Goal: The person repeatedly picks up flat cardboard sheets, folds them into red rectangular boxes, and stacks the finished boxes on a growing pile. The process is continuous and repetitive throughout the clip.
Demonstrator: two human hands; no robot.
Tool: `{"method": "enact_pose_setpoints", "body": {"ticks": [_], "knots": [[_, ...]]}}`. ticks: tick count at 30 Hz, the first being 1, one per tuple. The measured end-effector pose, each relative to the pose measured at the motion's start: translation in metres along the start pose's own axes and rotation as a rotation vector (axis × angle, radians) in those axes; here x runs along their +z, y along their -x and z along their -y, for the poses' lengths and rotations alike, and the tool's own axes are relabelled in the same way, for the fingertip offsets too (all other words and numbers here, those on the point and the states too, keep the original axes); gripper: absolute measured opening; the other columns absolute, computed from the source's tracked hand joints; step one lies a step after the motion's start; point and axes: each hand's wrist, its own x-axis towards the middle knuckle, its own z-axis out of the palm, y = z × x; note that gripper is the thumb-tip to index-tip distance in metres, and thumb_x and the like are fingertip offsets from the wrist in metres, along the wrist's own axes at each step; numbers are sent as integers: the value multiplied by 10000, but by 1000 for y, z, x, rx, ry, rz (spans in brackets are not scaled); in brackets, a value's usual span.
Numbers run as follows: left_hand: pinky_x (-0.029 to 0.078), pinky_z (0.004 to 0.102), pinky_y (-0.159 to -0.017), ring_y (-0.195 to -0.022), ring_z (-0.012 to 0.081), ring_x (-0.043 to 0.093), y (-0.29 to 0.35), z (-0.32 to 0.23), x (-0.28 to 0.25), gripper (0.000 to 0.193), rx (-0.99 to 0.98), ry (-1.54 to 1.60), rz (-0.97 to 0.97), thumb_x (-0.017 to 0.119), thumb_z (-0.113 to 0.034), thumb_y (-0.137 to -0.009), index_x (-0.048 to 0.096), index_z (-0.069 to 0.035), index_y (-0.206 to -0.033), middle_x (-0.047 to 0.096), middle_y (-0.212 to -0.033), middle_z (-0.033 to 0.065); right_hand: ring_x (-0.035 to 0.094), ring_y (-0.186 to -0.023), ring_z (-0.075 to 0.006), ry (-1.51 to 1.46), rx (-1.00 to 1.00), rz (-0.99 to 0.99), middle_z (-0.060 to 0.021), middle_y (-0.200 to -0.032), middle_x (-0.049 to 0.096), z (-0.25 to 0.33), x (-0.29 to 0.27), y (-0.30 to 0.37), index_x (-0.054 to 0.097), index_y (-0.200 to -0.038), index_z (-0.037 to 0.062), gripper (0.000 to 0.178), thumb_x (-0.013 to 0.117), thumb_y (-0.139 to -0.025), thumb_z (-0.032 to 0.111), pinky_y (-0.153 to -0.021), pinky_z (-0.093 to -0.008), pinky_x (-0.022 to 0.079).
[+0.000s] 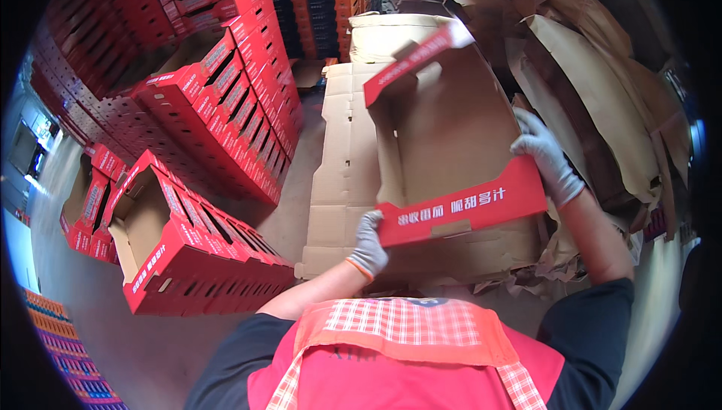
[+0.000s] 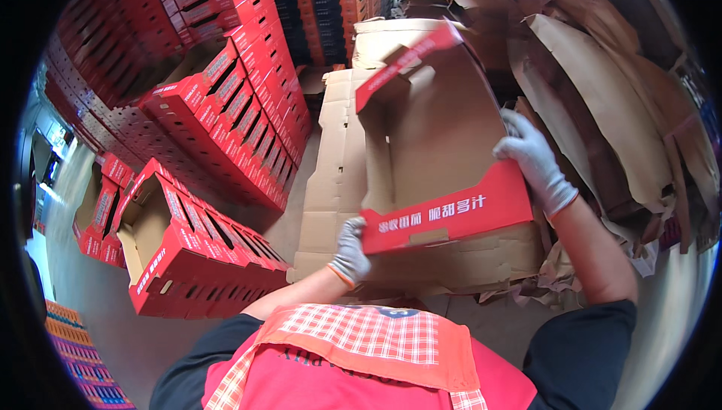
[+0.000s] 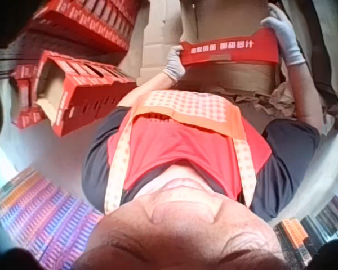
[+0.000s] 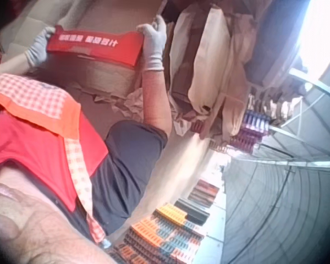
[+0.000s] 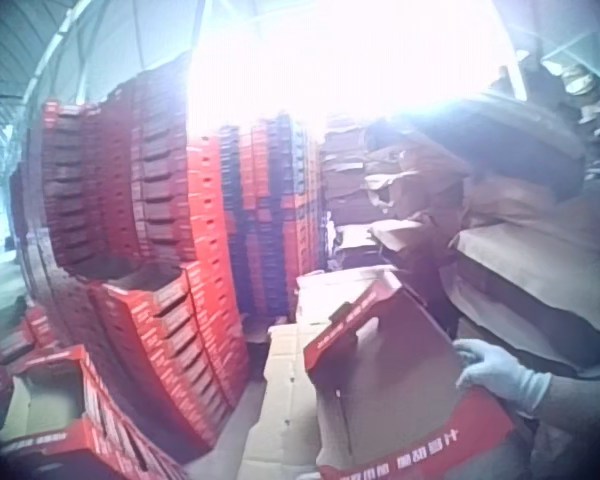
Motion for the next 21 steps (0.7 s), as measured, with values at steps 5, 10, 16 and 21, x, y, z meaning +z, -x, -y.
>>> {"method": "enact_pose_setpoints", "body": {"ticks": [5,10,16,21], "knots": [[545,429,-920,-975,327,662,3,27,3,302,-461,-433,425,607,-246,-865,609,-29,-1075,668,-1087,133,602,-943,-314,859,-597,173,-143,-1009,595,85,92,17,590,-1104,53,452,640,-660,118,-842,-375,505],[522,445,-903,-1089,370,615,94,-24,48,545,654,-1986,661,674,-250,-801,569,-24,-1285,606,-1239,198,672,-844,-342,566,-821,30,-184,-903,674,51,146,-19,677,-989,57,211,679,-855,220,-767,-419,528],[233,655,-1089,-1300,458,422,113,-87,174,1121,1714,-2113,361,765,-718,-544,528,91,-1284,475,-1360,289,679,-777,-342,833,-677,-369,-162,-811,664,28,120,-61,579,-984,66,307,713,-839,302,-690,-438,530],[323,554,-1049,-1212,400,483,80,-107,209,1189,1257,-2368,305,607,-885,-590,521,71,-1291,534,-1218,245,681,-782,-346,927,-483,-309,-153,-837,657,48,94,-48,536,-1012,54,346,721,-840,291,-699,-433,536]]}}
